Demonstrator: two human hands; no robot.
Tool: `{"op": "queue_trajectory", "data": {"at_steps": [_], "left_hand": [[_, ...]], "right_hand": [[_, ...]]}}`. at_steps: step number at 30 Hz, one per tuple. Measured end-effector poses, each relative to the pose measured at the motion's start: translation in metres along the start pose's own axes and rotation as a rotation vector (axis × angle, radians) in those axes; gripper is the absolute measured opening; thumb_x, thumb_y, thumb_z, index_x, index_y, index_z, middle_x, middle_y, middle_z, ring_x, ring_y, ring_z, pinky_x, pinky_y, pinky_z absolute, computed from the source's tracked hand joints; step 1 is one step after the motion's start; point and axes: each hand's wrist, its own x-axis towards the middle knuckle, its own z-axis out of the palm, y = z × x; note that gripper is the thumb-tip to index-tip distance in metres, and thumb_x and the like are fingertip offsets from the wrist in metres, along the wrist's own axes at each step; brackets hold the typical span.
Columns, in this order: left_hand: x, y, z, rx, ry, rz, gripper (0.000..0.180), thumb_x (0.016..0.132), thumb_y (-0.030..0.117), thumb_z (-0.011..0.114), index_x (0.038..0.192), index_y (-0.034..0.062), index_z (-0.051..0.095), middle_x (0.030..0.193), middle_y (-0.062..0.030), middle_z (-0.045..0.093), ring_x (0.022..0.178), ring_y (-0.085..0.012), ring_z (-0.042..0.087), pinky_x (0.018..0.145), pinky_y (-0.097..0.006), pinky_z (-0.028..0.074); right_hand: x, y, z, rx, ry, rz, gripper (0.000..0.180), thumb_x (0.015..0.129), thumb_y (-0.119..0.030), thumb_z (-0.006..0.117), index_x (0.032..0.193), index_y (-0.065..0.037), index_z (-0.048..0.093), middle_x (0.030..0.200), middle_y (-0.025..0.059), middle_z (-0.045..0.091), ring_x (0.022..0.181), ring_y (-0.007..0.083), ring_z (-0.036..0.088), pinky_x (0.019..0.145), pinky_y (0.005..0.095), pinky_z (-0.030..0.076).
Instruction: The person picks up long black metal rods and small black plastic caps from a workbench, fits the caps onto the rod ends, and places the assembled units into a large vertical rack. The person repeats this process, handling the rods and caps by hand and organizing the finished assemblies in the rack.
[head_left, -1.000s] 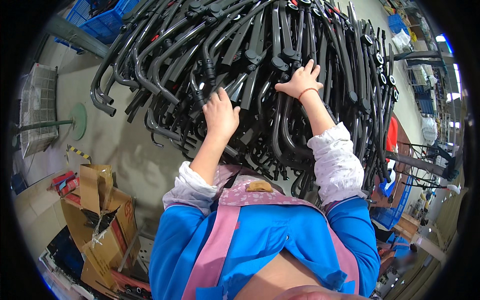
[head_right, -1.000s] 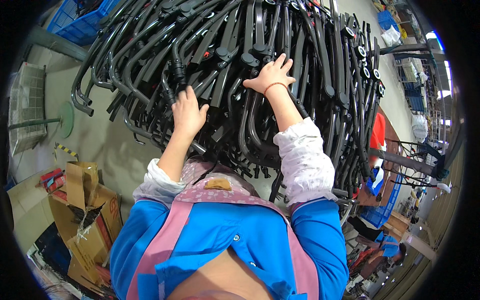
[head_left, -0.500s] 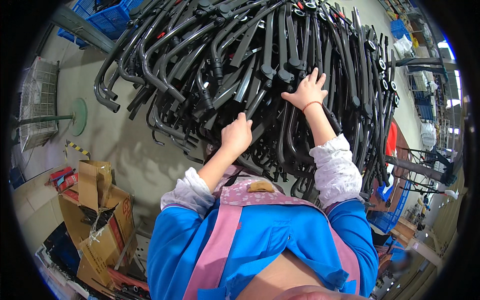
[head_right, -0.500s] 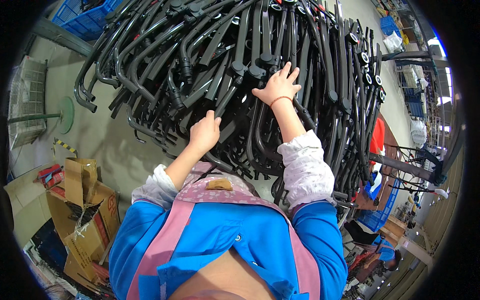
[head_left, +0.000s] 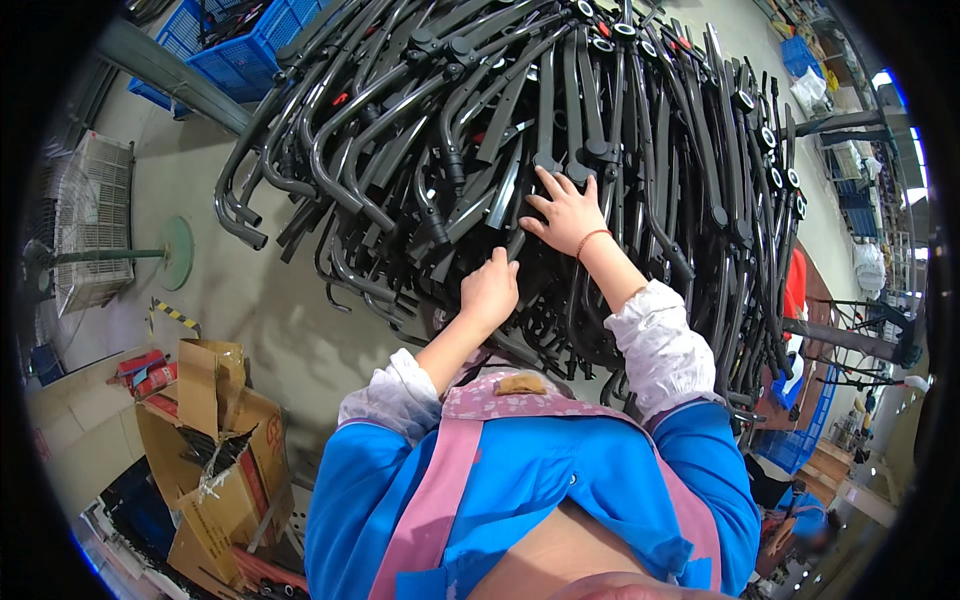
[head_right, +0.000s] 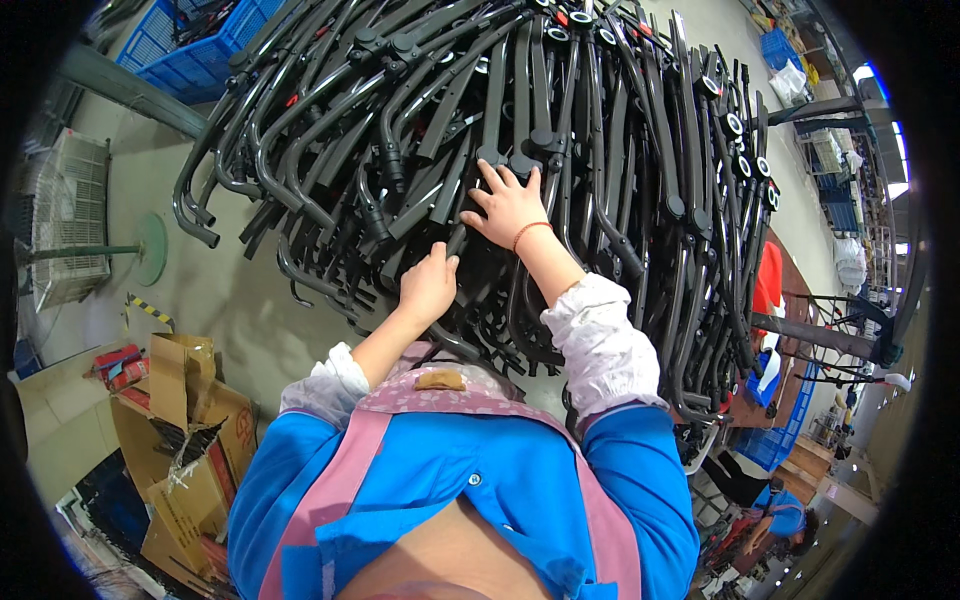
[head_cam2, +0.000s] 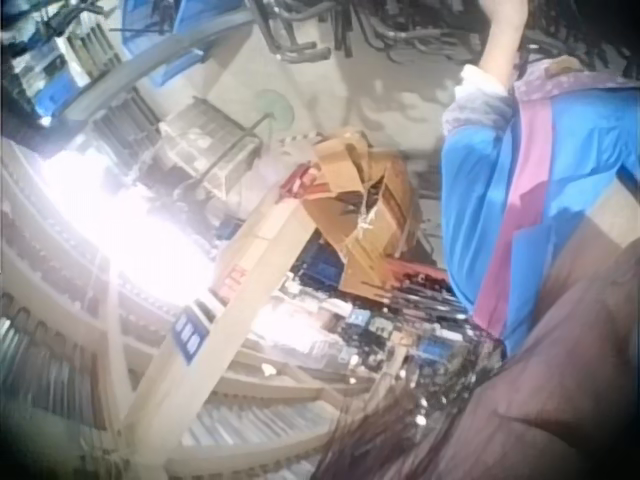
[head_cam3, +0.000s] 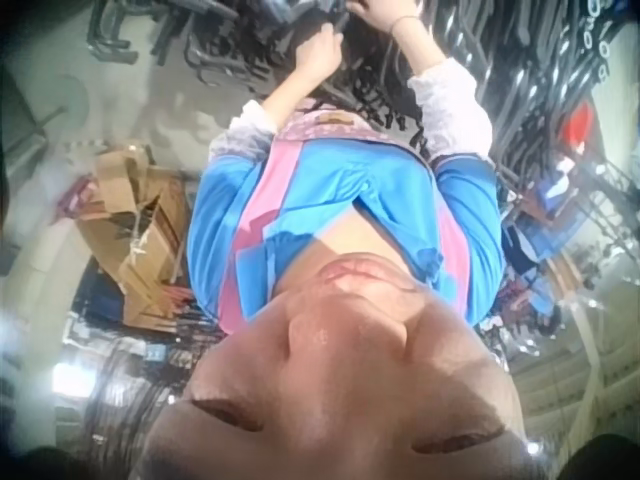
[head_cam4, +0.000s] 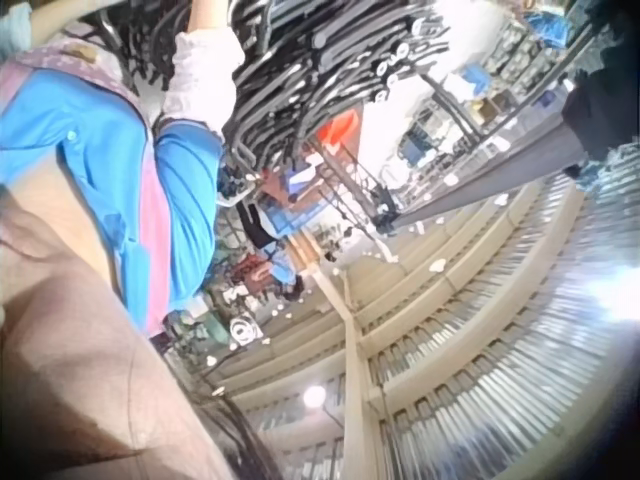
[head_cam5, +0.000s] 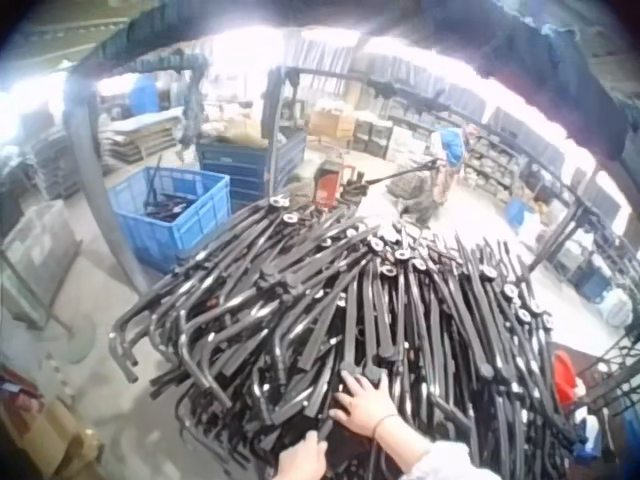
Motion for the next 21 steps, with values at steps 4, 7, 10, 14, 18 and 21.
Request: {"op": "queue_trajectory", "data": {"at_steps": [4,7,10,14,18,21], "left_hand": [[0.019,0.003,-0.041,0.192,0.024,0.167,0.028,0.092,0.030,0.056,0.088,0.0034,0.061,0.083,-0.0168,0.063,0.078,-0.0382,0.064,0.067,-0.048,0.052],[0.067,0.010,-0.096,0.135,0.490,0.348,0.022,0.083,0.021,0.066,0.096,0.0037,0.061,0.093,-0.0165,0.060,0.088,-0.0361,0.058,0.079,-0.044,0.047],[0.125,0.000,-0.122,0.257,0.626,0.126,0.049,0.083,0.023,0.069,0.118,-0.0049,0.049,0.111,-0.0217,0.055,0.100,-0.0384,0.057,0.089,-0.044,0.046],[0.161,0.000,-0.132,0.308,0.489,0.154,0.050,0.083,0.023,0.069,0.121,-0.0013,0.049,0.114,-0.0193,0.056,0.107,-0.0376,0.056,0.090,-0.046,0.046],[0.179,0.005,-0.162,0.512,0.750,0.318,0.042,0.078,0.024,0.073,0.112,0.0043,0.057,0.113,-0.0123,0.056,0.111,-0.0294,0.052,0.095,-0.042,0.040],[0.201,-0.019,-0.187,0.613,0.550,0.026,0.069,0.071,0.032,0.079,0.125,0.0012,0.048,0.120,-0.0159,0.055,0.116,-0.0304,0.051,0.098,-0.044,0.038]], "right_hand": [[0.003,0.000,-0.004,-0.001,-0.016,-0.003,0.050,0.090,-0.056,0.050,0.124,-0.023,0.063,0.153,0.0061,0.032,0.137,0.0262,0.037,0.106,0.0678,0.023],[0.001,0.000,-0.004,-0.003,-0.016,0.005,0.049,0.090,-0.056,0.051,0.123,-0.022,0.064,0.153,0.0058,0.033,0.137,0.0252,0.037,0.107,0.0675,0.023],[0.001,0.001,0.001,0.011,0.002,0.002,0.048,0.089,-0.056,0.051,0.122,-0.024,0.064,0.153,0.0050,0.033,0.137,0.0266,0.036,0.106,0.0687,0.021],[0.000,-0.002,-0.006,0.012,0.001,-0.006,0.049,0.089,-0.056,0.051,0.123,-0.022,0.064,0.153,0.0059,0.032,0.137,0.0257,0.037,0.107,0.0669,0.022],[0.000,0.000,-0.007,0.021,0.007,0.005,0.050,0.089,-0.057,0.051,0.122,-0.022,0.064,0.153,0.0065,0.032,0.137,0.0262,0.037,0.107,0.0665,0.022],[0.000,0.000,-0.009,0.036,0.009,-0.003,0.050,0.088,-0.056,0.052,0.122,-0.021,0.064,0.153,0.0069,0.032,0.137,0.0262,0.037,0.107,0.0663,0.022]]}}
